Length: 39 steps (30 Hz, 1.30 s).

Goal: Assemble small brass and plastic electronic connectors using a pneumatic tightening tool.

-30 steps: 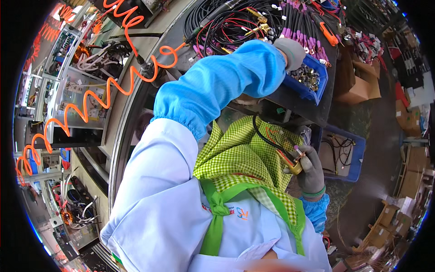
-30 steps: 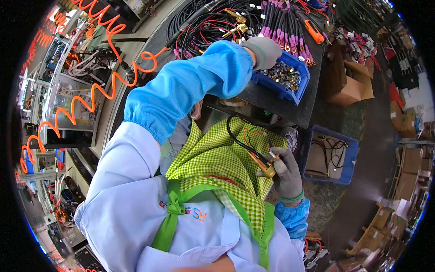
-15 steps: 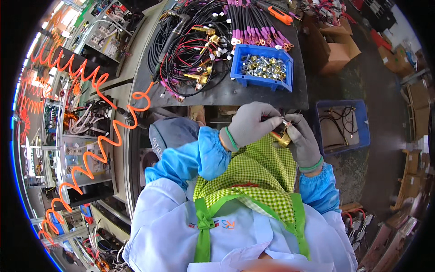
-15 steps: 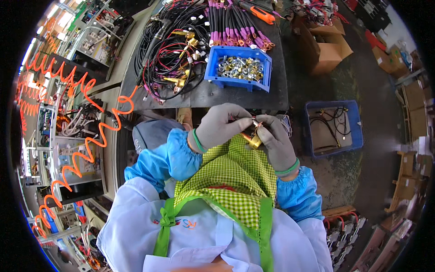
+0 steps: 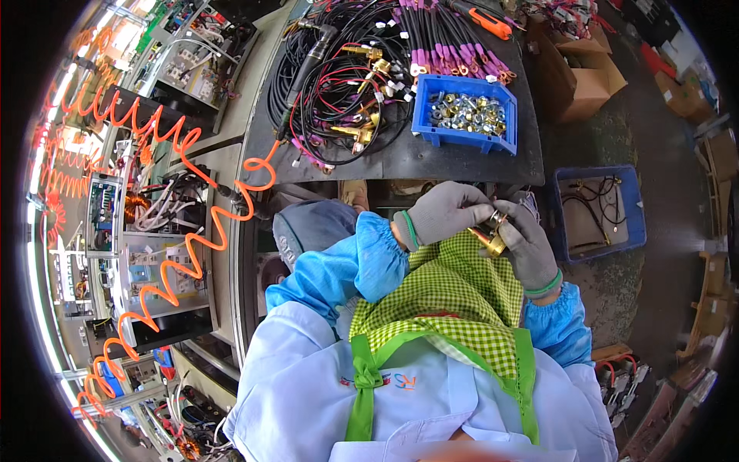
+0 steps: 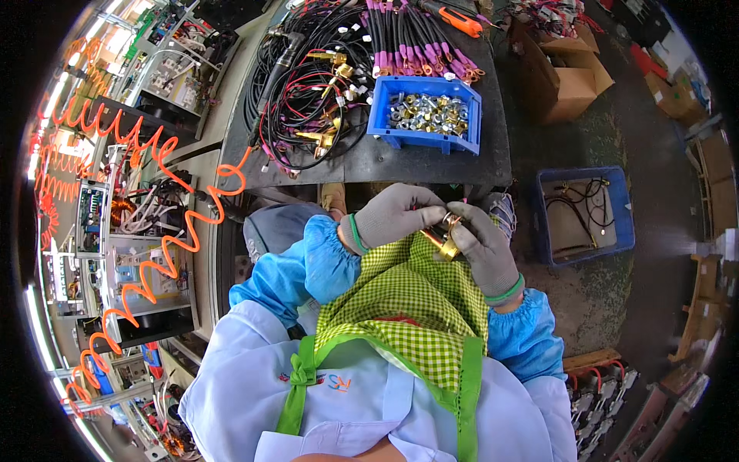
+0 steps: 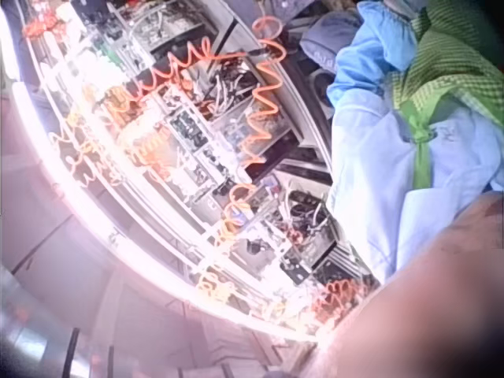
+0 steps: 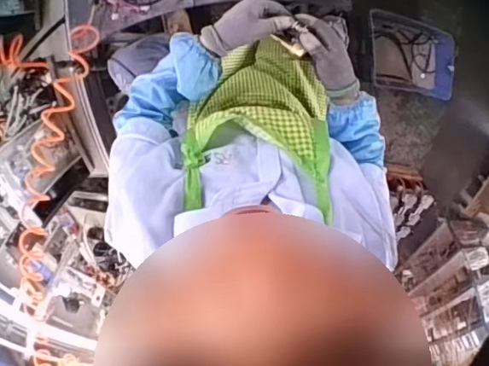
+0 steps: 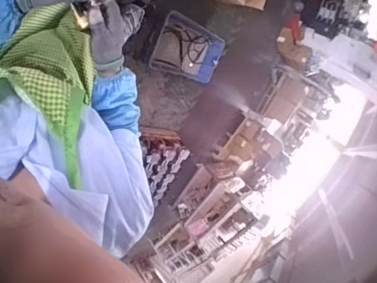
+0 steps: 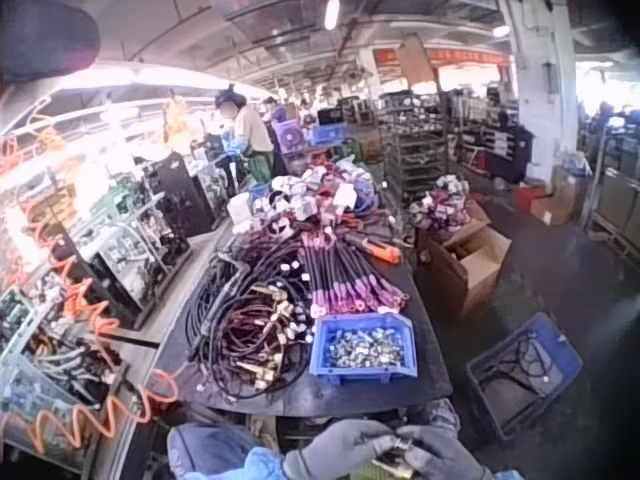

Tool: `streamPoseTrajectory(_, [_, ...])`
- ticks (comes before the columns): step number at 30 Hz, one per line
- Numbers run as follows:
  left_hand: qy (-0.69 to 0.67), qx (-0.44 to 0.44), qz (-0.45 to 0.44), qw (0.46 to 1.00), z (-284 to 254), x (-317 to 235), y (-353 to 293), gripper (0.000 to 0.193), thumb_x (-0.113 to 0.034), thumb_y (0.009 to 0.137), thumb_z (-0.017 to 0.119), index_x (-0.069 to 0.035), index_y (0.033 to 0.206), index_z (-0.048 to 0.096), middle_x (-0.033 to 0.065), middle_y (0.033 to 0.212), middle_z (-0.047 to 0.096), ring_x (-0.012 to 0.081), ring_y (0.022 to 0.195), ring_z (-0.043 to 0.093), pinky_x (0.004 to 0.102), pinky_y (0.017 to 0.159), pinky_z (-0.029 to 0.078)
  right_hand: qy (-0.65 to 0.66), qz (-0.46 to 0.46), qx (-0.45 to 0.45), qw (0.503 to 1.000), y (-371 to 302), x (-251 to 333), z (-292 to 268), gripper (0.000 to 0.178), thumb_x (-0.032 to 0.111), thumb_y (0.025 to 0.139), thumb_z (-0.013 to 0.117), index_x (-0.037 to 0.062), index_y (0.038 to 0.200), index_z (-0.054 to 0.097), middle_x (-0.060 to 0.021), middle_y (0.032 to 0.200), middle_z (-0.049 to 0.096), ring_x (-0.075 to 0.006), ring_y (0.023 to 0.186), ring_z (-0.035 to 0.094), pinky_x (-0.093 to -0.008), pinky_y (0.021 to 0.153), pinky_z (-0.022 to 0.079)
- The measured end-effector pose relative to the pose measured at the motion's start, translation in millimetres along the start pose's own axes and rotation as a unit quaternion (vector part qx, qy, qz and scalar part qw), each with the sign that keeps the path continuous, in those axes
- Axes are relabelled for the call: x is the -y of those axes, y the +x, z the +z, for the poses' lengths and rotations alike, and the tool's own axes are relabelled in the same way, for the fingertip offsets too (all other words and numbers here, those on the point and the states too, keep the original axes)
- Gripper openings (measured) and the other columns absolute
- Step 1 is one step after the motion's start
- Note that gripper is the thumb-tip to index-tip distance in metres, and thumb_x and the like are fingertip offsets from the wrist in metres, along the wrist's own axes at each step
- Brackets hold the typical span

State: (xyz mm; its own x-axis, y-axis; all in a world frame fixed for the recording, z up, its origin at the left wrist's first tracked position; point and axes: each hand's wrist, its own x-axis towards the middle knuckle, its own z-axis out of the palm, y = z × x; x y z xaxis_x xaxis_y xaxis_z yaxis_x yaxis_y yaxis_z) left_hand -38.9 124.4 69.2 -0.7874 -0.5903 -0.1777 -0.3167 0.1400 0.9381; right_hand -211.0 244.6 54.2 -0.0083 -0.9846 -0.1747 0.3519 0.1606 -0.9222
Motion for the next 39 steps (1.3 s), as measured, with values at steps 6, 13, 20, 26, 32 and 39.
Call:
streamPoseTrajectory(6, [-0.055,0.051,0.022,0.997,5,8,1,0.038,-0.031,0.092,0.061,0.002,0.109,0.063,0.0135,0.093,0.067,0.0211,0.086,0.064,0.0331,0.077,0.051,-0.070,-0.027,0.026,0.997,3,-16,-11,0.039,0.021,0.096,0.056,-0.0010,0.126,0.049,-0.0066,0.106,0.056,-0.0118,0.087,0.057,-0.0267,0.075,0.049])
streamPoseTrajectory(13, [0.258,0.004,0.105,0.961,-23,-34,17,0.041,-0.043,0.090,0.059,-0.003,0.097,0.064,0.0175,0.092,0.064,0.0359,0.088,0.063,0.0416,0.075,0.051,0.035,0.024,0.011,0.999,-2,-8,-15,0.033,0.019,0.096,0.053,-0.0016,0.121,0.048,-0.0083,0.102,0.053,-0.0157,0.086,0.061,-0.0332,0.073,0.058])
streamPoseTrajectory(20, [0.460,-0.044,0.146,0.875,-77,-48,110,0.030,-0.034,0.084,0.065,-0.009,0.099,0.068,0.0129,0.093,0.065,0.0343,0.085,0.063,0.0442,0.074,0.050,0.048,0.045,-0.018,0.998,-6,-2,-17,0.029,0.018,0.095,0.053,-0.0008,0.117,0.049,-0.0080,0.102,0.052,-0.0153,0.084,0.060,-0.0324,0.074,0.057])
streamPoseTrajectory(26, [0.531,0.066,0.002,0.845,-70,-60,137,0.027,-0.030,0.079,0.069,-0.008,0.094,0.073,0.0168,0.090,0.069,0.0336,0.088,0.066,0.0423,0.078,0.051,0.069,0.046,-0.016,0.996,-7,3,-14,0.028,0.015,0.094,0.053,-0.0003,0.116,0.051,-0.0079,0.100,0.054,-0.0159,0.082,0.061,-0.0306,0.072,0.055])
streamPoseTrajectory(32, [0.591,0.064,-0.030,0.803,-64,-68,153,0.034,-0.036,0.078,0.067,-0.004,0.091,0.073,0.0168,0.091,0.070,0.0344,0.087,0.067,0.0434,0.077,0.053,0.039,0.057,-0.018,0.997,-2,6,-7,0.031,0.018,0.094,0.054,-0.0011,0.119,0.050,-0.0083,0.097,0.055,-0.0170,0.081,0.062,-0.0316,0.072,0.055])
streamPoseTrajectory(39, [0.562,-0.013,0.012,0.827,-65,-49,142,0.028,-0.031,0.078,0.060,-0.005,0.084,0.072,0.0168,0.088,0.068,0.0354,0.084,0.065,0.0451,0.075,0.052,0.022,0.028,-0.020,0.999,1,1,-4,0.031,0.018,0.094,0.053,-0.0016,0.118,0.049,-0.0086,0.099,0.054,-0.0173,0.079,0.062,-0.0323,0.072,0.056])
